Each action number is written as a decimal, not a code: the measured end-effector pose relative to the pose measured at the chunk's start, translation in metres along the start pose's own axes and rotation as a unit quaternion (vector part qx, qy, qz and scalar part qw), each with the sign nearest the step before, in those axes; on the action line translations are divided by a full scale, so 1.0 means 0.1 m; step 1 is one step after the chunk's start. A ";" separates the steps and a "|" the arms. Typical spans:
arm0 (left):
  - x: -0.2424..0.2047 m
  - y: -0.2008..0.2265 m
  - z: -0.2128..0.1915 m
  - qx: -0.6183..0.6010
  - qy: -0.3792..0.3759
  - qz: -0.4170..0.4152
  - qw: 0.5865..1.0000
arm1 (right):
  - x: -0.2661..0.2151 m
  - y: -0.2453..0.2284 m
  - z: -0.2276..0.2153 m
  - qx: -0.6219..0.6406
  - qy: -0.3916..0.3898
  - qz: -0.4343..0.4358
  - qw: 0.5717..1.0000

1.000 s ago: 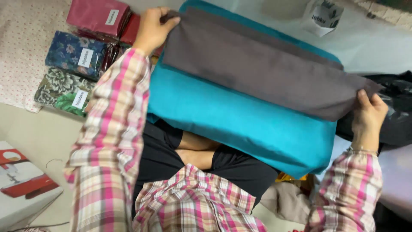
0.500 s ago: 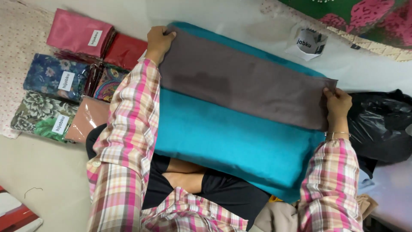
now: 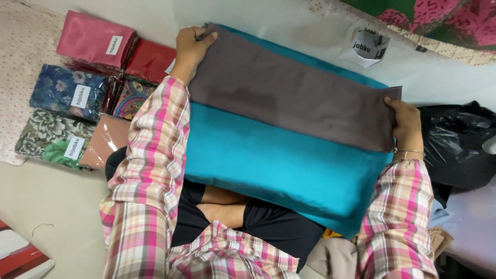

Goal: The person is cleaning a hijab with a lint roller and then folding it neatly.

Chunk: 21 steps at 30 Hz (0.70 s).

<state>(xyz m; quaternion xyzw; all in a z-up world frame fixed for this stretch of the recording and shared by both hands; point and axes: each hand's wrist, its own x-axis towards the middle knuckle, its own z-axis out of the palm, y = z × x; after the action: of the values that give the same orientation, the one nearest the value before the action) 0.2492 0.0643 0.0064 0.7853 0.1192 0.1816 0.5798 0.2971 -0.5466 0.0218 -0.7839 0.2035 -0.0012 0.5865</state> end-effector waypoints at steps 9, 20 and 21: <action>-0.76 0.67 -0.61 -0.068 0.044 0.185 0.979 | -0.76 -0.01 -0.50 0.197 0.012 -0.154 0.968; -1.49 1.39 -1.29 -0.120 0.038 0.257 0.958 | -1.38 0.27 -1.46 0.192 0.011 -0.299 0.935; -1.35 1.02 -1.19 -0.120 0.039 0.258 0.958 | -1.32 0.38 -1.34 0.192 0.010 -0.300 0.934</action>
<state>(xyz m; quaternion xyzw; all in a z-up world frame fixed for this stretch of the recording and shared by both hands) 0.0740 0.0830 0.1146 0.7064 -0.0877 0.3689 0.5977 0.1318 -0.6358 0.0601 -0.6806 -0.0392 -0.2243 0.6963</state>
